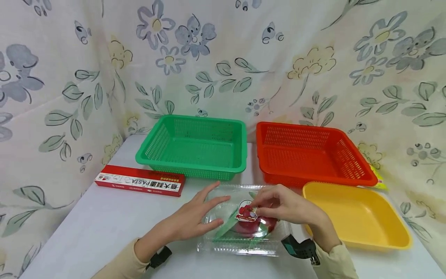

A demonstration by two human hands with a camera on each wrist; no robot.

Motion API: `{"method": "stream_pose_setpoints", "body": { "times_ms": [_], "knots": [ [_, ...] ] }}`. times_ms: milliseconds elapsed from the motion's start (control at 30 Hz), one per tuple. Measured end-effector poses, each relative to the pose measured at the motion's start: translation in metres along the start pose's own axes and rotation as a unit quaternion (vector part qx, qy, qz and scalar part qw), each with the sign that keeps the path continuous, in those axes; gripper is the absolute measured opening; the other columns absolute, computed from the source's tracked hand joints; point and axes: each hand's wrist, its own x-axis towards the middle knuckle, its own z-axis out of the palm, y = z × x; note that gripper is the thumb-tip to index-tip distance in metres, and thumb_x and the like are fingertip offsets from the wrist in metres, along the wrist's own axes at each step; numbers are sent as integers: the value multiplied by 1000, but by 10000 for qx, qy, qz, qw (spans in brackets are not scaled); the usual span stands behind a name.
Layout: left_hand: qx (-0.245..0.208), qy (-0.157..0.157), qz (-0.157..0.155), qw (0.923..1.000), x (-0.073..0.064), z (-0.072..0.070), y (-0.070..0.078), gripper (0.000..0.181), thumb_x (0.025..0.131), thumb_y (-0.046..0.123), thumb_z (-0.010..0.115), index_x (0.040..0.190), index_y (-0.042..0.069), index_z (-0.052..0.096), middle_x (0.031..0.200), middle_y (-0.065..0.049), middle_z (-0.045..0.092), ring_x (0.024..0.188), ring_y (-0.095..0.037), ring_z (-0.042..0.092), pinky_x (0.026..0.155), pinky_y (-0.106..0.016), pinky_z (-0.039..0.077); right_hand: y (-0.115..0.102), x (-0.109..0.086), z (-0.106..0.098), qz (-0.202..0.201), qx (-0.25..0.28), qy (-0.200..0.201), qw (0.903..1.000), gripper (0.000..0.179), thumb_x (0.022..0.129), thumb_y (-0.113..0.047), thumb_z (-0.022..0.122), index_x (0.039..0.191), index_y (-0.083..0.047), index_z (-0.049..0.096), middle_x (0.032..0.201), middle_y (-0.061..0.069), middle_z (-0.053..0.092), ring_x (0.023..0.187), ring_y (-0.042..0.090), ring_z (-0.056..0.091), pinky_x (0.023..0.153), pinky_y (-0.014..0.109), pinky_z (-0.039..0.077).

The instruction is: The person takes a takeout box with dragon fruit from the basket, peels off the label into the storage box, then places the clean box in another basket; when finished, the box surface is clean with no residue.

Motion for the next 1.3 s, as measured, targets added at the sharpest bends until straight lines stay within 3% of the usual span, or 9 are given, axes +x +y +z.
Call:
{"method": "stream_pose_setpoints", "body": {
  "times_ms": [300, 633, 967, 1100, 1300],
  "knots": [
    [-47, 18, 86, 10000, -1, 0, 0, 60, 96, 56, 53, 151, 39, 37, 164, 1, 9, 144, -31, 27, 95, -57, 47, 1, 0, -1, 302, -231, 326, 9987, 9, 88, -9, 73, 96, -6, 77, 88, 0, 69, 70, 13, 62, 64, 28, 57],
    [-99, 28, 45, 9999, -2, 0, -1, 60, 95, 54, 55, 151, 40, 36, 164, 3, 9, 144, -31, 27, 97, -57, 46, 1, 2, 2, 406, -492, 362, 9973, 11, 87, -8, 74, 98, -8, 75, 93, 0, 69, 75, 12, 61, 66, 28, 57],
    [-118, 28, 147, 9998, 3, 7, -1, 61, 95, 55, 54, 151, 36, 38, 164, 5, 8, 145, -27, 25, 98, -59, 44, 1, -1, 4, 511, -291, 451, 9972, 10, 87, -4, 73, 96, -6, 74, 92, 4, 68, 72, 12, 59, 64, 26, 56],
    [-117, 8, 87, 9999, 2, 9, 0, 60, 95, 54, 55, 151, 40, 37, 164, 5, 8, 145, -26, 24, 97, -59, 45, 2, -3, 7, 557, -206, 459, 9972, 6, 87, -4, 73, 92, -7, 74, 86, 1, 67, 66, 15, 60, 61, 27, 56],
    [-98, 101, 34, 9999, -1, 3, 4, 60, 95, 49, 59, 150, 42, 37, 164, 4, 10, 143, -30, 30, 94, -58, 48, -1, 2, 6, 537, -281, 486, 9970, 7, 87, -3, 72, 87, -9, 74, 80, -1, 66, 61, 16, 61, 58, 30, 57]
  ]
}}
